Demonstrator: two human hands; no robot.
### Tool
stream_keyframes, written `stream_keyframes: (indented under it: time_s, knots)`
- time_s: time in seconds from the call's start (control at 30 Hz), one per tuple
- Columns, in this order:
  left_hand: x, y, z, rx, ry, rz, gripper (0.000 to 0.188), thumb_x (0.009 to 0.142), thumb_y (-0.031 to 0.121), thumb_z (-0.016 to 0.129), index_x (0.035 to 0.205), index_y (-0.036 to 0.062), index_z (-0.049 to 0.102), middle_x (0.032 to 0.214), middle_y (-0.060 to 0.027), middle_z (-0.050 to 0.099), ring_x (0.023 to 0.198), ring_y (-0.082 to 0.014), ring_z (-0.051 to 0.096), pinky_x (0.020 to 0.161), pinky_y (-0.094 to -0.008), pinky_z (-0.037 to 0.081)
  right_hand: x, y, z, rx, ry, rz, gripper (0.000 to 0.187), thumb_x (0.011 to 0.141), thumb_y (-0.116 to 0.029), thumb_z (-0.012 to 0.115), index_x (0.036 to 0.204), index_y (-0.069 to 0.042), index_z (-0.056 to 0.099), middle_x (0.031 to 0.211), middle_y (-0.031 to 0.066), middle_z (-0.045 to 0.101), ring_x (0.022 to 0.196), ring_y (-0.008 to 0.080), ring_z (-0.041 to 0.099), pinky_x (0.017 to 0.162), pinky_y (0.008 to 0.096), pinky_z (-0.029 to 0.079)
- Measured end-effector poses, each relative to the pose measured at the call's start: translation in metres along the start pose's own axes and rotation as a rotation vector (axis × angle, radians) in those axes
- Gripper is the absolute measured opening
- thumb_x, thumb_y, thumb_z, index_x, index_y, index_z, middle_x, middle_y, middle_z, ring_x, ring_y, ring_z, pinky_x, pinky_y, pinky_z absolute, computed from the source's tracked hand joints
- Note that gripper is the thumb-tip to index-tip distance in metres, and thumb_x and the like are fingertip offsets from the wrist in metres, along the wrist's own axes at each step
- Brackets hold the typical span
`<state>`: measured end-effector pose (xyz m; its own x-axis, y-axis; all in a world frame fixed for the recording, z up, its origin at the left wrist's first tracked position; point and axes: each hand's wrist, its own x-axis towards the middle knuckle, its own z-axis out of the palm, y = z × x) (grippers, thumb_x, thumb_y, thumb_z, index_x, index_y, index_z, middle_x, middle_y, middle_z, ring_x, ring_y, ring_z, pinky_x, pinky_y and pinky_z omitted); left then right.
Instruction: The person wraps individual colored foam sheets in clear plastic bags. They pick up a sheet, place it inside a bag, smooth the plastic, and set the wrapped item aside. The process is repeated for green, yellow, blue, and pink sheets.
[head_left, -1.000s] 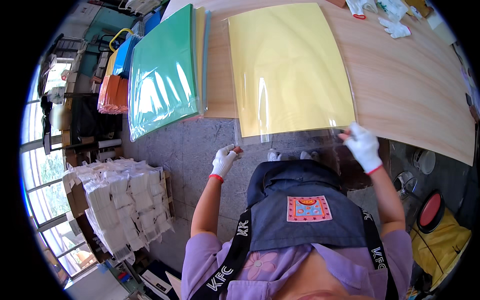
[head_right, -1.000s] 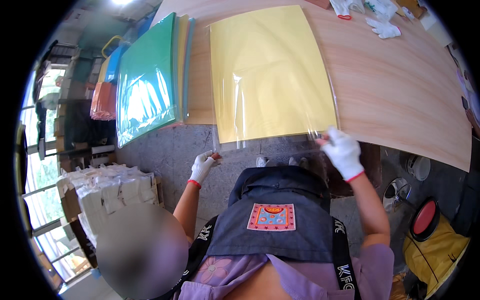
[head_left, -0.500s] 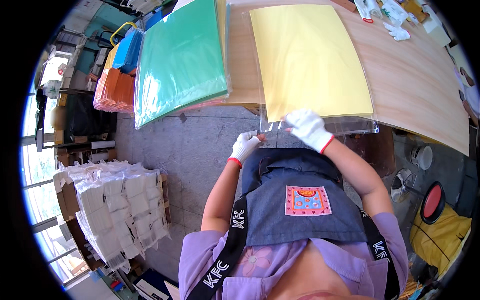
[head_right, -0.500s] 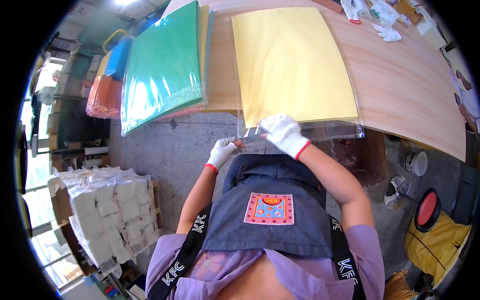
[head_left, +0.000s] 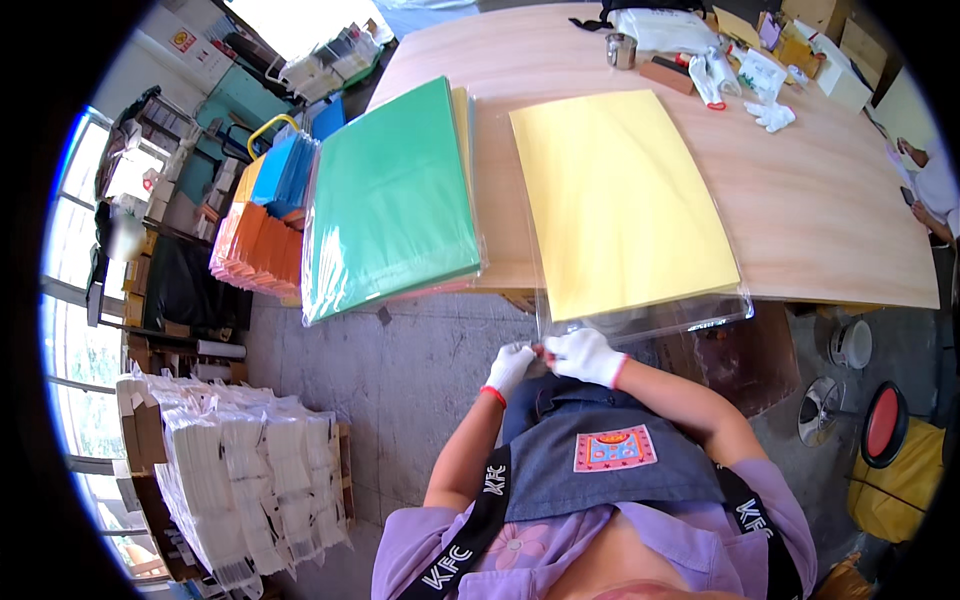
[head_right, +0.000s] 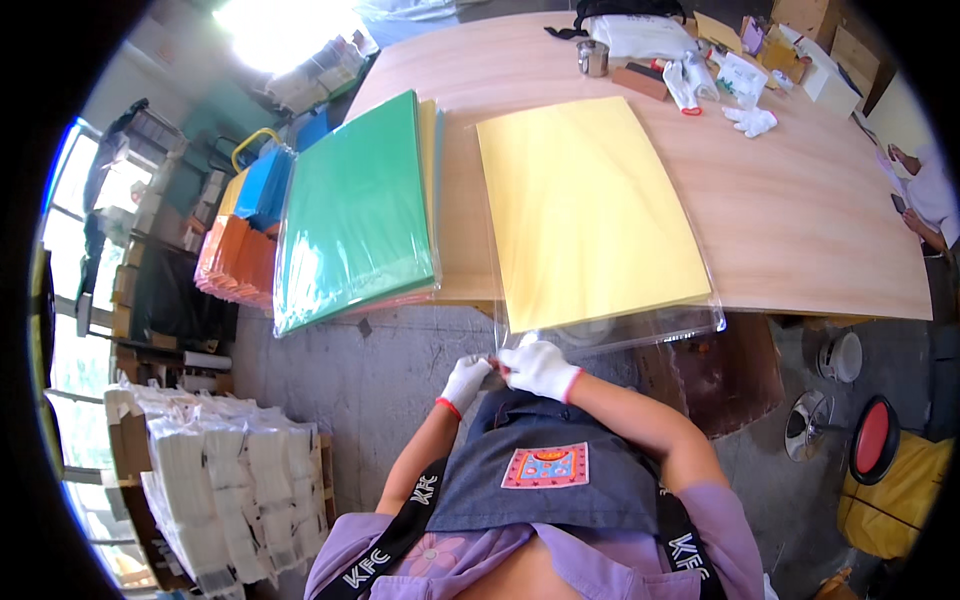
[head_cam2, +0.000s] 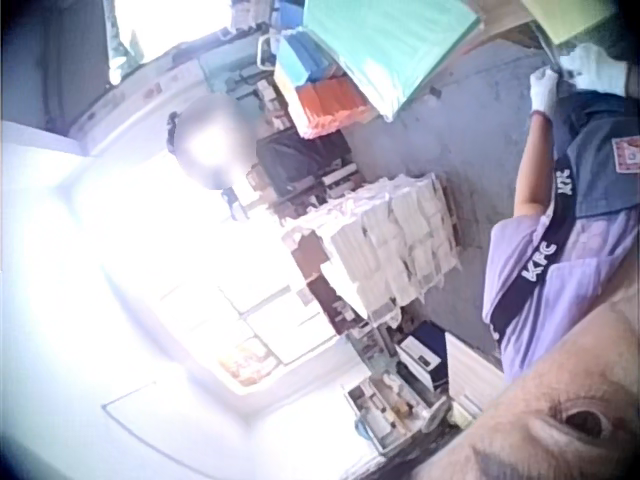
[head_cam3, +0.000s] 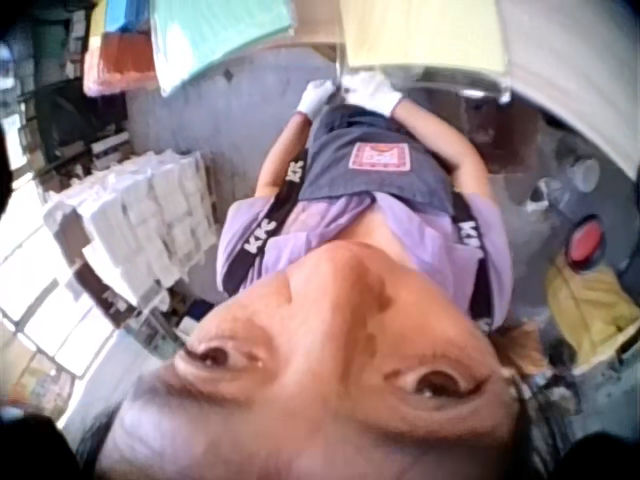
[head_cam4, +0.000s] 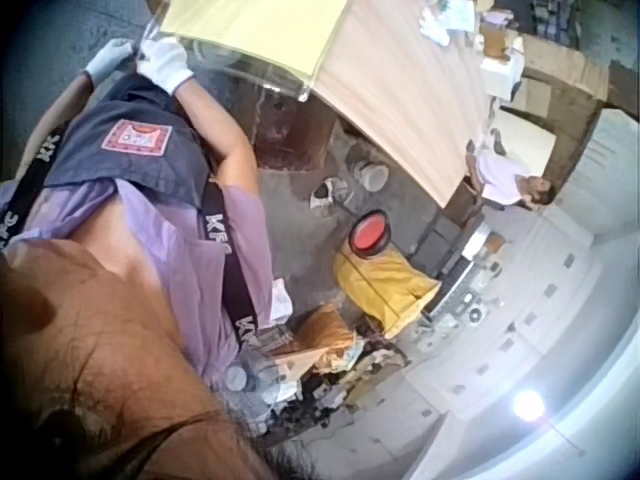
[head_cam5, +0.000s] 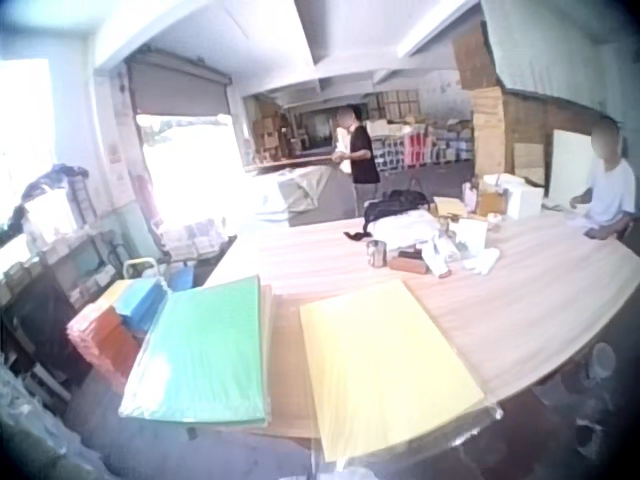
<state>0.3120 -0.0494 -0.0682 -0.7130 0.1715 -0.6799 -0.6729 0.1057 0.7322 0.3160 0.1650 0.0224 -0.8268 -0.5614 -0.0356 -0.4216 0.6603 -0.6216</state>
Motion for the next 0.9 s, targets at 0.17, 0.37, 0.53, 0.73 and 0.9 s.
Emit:
stream_keyframes:
  time_s: [0.17,0.37,0.53,0.73,0.9]
  knots:
    - [-0.001,-0.004,0.001,0.123,0.000,0.042,0.037,0.096,0.029,0.070,0.113,-0.0035,0.067,0.092,-0.0112,0.074,0.078,-0.0171,0.071,0.072,-0.0289,0.056,-0.143,0.093,-0.162,0.385,0.651,0.371,0.009,0.095,-0.020,0.062,0.091,-0.012,0.062,0.075,0.0038,0.061,0.067,0.0186,0.059,0.058,0.0317,0.049]
    - [0.012,-0.004,0.000,0.276,-0.047,0.083,0.034,0.100,0.025,0.062,0.121,-0.0023,0.066,0.094,-0.0090,0.074,0.080,-0.0155,0.069,0.070,-0.0291,0.054,-0.446,0.245,-0.316,-0.467,1.292,0.894,0.023,0.105,-0.023,0.052,0.083,-0.015,0.055,0.074,-0.0021,0.047,0.061,0.0120,0.041,0.057,0.0273,0.038]
    - [0.006,-0.005,-0.009,0.562,0.076,0.273,0.044,0.086,0.016,0.070,0.128,0.0052,0.061,0.111,-0.0129,0.068,0.099,-0.0277,0.063,0.083,-0.0413,0.052,-0.517,0.259,-0.247,-0.271,1.125,0.999,0.009,0.096,-0.023,0.057,0.100,-0.014,0.057,0.097,0.0028,0.055,0.083,0.0192,0.047,0.076,0.0353,0.041]
    - [-0.006,0.043,0.008,1.415,0.399,1.248,0.077,0.067,0.006,0.082,0.138,0.0154,0.053,0.131,-0.0186,0.059,0.121,-0.0450,0.054,0.097,-0.0591,0.047,-0.372,0.257,-0.164,-0.178,0.860,0.739,0.048,0.082,-0.029,0.070,0.125,-0.017,0.051,0.126,0.0049,0.049,0.113,0.0245,0.044,0.100,0.0422,0.034]
    - [0.021,0.084,0.034,1.480,0.007,1.618,0.064,0.069,0.009,0.081,0.127,0.0144,0.055,0.128,-0.0179,0.059,0.111,-0.0436,0.058,0.094,-0.0628,0.048,-0.260,0.291,-0.146,-0.195,0.630,0.337,0.084,0.071,-0.033,0.081,0.146,-0.020,0.046,0.150,0.0066,0.045,0.138,0.0289,0.040,0.119,0.0480,0.028]
